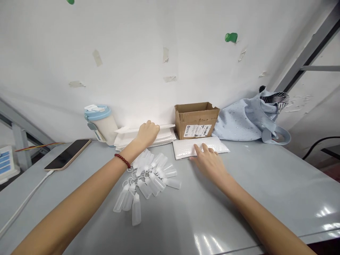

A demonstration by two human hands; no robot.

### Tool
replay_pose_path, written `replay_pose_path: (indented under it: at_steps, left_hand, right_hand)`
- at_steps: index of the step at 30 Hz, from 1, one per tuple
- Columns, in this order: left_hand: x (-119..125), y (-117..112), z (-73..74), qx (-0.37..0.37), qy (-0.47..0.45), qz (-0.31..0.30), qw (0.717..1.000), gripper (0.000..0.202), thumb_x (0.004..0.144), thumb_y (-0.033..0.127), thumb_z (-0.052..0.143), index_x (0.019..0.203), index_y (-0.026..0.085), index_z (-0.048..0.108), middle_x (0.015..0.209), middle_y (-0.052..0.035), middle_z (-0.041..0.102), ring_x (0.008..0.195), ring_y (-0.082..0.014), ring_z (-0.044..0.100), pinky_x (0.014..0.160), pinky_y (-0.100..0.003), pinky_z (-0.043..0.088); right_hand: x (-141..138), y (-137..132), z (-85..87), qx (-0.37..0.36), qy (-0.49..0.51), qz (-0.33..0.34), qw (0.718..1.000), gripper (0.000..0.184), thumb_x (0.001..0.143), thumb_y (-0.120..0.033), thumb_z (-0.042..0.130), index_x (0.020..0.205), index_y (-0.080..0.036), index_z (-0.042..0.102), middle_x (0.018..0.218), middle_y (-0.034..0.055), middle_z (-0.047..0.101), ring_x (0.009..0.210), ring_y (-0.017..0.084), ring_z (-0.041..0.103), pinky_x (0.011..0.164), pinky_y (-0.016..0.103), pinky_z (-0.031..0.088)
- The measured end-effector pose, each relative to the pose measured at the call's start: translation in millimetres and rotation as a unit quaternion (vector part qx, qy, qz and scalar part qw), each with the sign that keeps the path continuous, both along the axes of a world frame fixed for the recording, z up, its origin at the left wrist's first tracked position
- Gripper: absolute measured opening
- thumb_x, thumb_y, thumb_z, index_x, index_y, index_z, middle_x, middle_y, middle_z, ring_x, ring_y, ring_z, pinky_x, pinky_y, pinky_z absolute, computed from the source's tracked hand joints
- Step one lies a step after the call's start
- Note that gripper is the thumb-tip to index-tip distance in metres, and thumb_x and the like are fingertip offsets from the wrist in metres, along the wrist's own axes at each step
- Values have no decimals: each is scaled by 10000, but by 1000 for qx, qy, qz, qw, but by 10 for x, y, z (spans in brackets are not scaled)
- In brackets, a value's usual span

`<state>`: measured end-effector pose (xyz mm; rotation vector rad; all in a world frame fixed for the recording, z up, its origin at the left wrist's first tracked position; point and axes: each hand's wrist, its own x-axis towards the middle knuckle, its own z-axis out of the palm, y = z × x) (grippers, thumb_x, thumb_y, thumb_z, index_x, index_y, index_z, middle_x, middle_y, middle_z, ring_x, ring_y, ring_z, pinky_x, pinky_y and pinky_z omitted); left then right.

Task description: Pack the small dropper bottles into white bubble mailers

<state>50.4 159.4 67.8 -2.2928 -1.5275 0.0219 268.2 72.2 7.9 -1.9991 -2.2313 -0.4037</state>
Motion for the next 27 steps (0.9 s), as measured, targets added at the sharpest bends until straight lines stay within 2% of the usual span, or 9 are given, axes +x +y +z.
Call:
replay_pose_path:
  at_steps: [4, 6, 9, 13, 15, 18, 21, 24, 27]
  left_hand:
    - [72, -355, 124, 57, 15, -48, 997, 139, 896, 113, 516, 890, 88, 653, 882, -127, 661, 916, -262, 614, 756, -401, 494]
    - [175, -645, 122, 75, 22, -107, 991, 205, 859, 23, 468, 850, 88, 663, 819, -153, 660, 883, -292, 608, 702, -395, 466]
    - [314, -1047, 40, 92, 19, -194, 977, 270, 891, 30, 404, 946, 115, 655, 815, -109, 659, 791, -243, 601, 637, -346, 435]
    - [193, -1226, -46, 172, -62, -271, 945, 207, 931, 147, 462, 1019, 107, 645, 870, -86, 693, 854, -236, 617, 712, -352, 456]
    - [-34, -1161, -41, 229, -148, -212, 939, 221, 929, 253, 508, 1010, 111, 658, 962, -109, 709, 972, -282, 605, 804, -405, 457]
    - [-452, -1012, -6, 194, -331, 1, 923, 367, 903, 358, 518, 1196, 157, 609, 1169, -132, 658, 1153, -333, 522, 938, -485, 412]
    - [-780, -949, 12, -30, -588, 140, 796, 675, 819, 432, 602, 1406, 160, 409, 1219, -144, 637, 1093, -306, 587, 869, -427, 481]
    - [-901, -994, -4, -251, -713, 126, 643, 653, 758, 350, 676, 1348, 138, 491, 1086, -121, 706, 988, -280, 649, 788, -353, 521]
    - [-820, -1070, -55, -329, -751, 81, 566, 477, 725, 232, 705, 1187, 142, 631, 1011, -91, 735, 900, -245, 681, 750, -299, 538]
  right_hand:
    - [-50, -61, 99, 78, 34, 27, 996, 697, 890, -411, 559, 1405, -21, 298, 1375, 294, 422, 1257, 359, 454, 882, 423, 462]
    - [-104, -139, 133, 139, 39, 83, 986, 667, 900, -381, 554, 1425, -75, 281, 1464, 238, 346, 1369, 316, 313, 1002, 430, 382]
    - [-158, -251, 127, 256, 35, 187, 948, 430, 936, -206, 474, 1350, -103, 419, 1335, 170, 542, 1298, 270, 438, 1061, 450, 304]
    - [-90, -238, 98, 250, 13, 210, 945, 348, 881, -10, 365, 1116, -102, 605, 1003, 103, 716, 918, 208, 664, 1007, 419, 362]
    - [-21, -178, 107, 244, 6, 204, 948, 386, 851, 27, 355, 1108, -102, 612, 1028, 118, 708, 889, 217, 667, 950, 419, 408]
    - [49, -118, 135, 249, 2, 199, 948, 443, 837, 53, 346, 1179, -102, 581, 1130, 159, 665, 1010, 261, 637, 912, 439, 434]
    - [34, -137, 140, 248, -2, 202, 948, 472, 836, 70, 344, 1218, -114, 552, 1211, 184, 613, 1121, 295, 585, 907, 447, 446]
    - [-42, -193, 112, 231, -14, 197, 952, 497, 824, 78, 359, 1256, -118, 509, 1280, 214, 551, 1212, 339, 516, 917, 477, 447]
    - [-130, -250, 84, 208, -19, 200, 957, 558, 788, 55, 395, 1323, -100, 424, 1333, 248, 494, 1260, 388, 455, 945, 560, 409]
